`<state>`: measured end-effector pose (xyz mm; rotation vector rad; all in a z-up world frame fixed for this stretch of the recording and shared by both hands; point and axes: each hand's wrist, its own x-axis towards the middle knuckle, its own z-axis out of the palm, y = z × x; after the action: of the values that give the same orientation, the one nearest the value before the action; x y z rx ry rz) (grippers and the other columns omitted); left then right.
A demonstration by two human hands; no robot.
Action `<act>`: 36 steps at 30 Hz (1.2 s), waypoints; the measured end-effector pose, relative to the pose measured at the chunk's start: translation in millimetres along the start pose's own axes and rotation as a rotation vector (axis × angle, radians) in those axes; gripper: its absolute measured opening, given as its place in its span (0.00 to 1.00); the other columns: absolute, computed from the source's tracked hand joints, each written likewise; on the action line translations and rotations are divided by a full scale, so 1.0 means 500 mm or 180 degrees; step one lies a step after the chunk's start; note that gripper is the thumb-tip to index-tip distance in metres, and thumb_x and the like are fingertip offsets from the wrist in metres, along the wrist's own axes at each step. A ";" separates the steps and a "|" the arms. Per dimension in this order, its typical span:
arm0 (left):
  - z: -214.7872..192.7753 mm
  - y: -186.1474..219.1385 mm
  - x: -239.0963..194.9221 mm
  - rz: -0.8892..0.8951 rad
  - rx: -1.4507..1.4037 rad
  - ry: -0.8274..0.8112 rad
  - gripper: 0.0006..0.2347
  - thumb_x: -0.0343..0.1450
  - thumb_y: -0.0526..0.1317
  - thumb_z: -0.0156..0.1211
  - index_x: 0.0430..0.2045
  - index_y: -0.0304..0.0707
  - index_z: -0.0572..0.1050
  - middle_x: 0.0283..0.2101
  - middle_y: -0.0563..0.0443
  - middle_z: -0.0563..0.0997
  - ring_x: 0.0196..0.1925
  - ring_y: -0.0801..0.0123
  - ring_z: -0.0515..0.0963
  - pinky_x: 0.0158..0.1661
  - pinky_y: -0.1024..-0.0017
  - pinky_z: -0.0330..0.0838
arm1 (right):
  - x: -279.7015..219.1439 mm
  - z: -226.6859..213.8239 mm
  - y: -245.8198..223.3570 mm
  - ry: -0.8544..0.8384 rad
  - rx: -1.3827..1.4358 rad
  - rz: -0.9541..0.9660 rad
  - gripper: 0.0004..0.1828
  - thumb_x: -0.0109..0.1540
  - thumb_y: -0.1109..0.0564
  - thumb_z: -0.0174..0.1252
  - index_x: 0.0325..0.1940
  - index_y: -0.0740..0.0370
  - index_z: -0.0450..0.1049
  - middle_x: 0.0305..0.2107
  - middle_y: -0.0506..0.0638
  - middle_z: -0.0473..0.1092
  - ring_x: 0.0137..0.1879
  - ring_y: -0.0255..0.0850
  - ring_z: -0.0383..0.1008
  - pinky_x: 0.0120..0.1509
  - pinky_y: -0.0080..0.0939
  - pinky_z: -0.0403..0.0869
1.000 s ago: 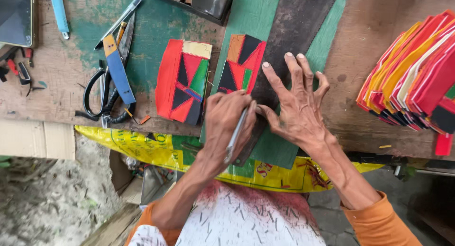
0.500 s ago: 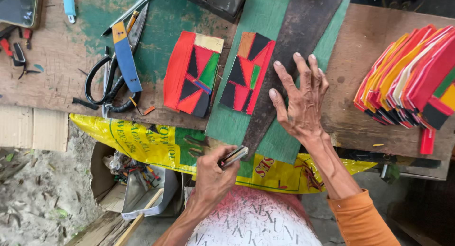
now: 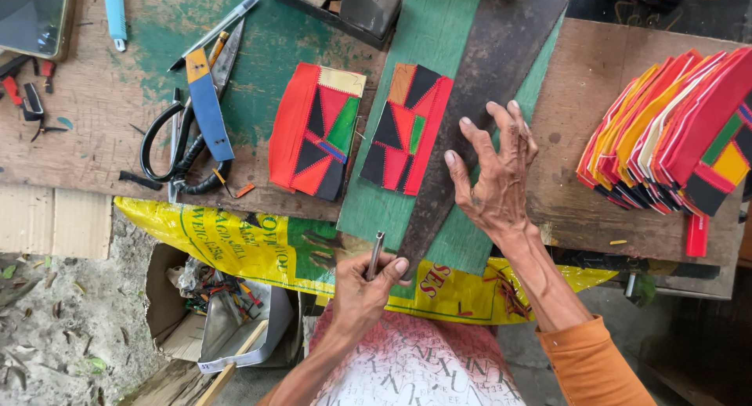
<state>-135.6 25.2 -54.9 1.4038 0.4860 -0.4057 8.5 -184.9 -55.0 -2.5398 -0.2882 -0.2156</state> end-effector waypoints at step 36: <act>0.012 0.014 0.005 -0.0279 0.0217 0.0222 0.12 0.68 0.43 0.70 0.24 0.28 0.83 0.19 0.56 0.78 0.25 0.79 0.81 0.24 0.79 0.64 | 0.005 0.005 0.001 -0.0190 -0.0356 -0.0052 0.29 0.69 0.49 0.60 0.74 0.53 0.68 0.72 0.62 0.53 0.80 0.62 0.47 0.80 0.65 0.49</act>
<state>-129.0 20.1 -49.9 1.4697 0.5968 -0.4486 11.3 -183.7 -56.8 -2.6587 -0.3287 -0.1667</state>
